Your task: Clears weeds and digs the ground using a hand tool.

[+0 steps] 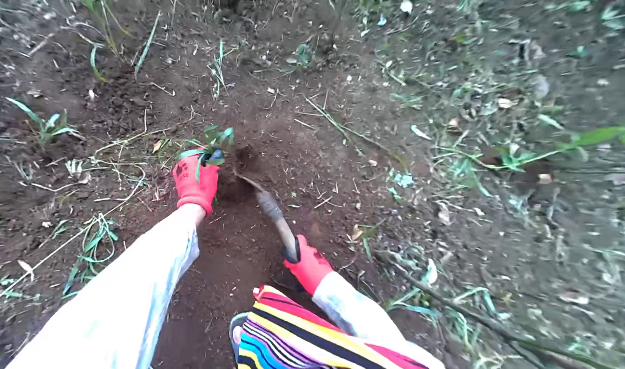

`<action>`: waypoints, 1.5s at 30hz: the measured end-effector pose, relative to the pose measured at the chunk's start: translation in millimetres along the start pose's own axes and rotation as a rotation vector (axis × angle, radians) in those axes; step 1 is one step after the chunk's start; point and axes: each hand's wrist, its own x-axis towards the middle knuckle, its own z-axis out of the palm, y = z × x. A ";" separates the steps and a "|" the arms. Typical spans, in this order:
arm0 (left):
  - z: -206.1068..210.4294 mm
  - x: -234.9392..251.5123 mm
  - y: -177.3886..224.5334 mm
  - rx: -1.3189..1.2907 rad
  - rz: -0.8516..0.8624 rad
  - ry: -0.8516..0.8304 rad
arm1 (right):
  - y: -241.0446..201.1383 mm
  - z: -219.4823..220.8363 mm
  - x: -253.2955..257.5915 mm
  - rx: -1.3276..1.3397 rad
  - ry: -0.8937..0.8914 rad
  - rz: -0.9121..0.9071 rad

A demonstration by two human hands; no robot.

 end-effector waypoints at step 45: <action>70.9 -1.1 -78.4 0.289 0.121 -0.034 | 8.4 -7.6 69.9 1.049 0.132 -0.057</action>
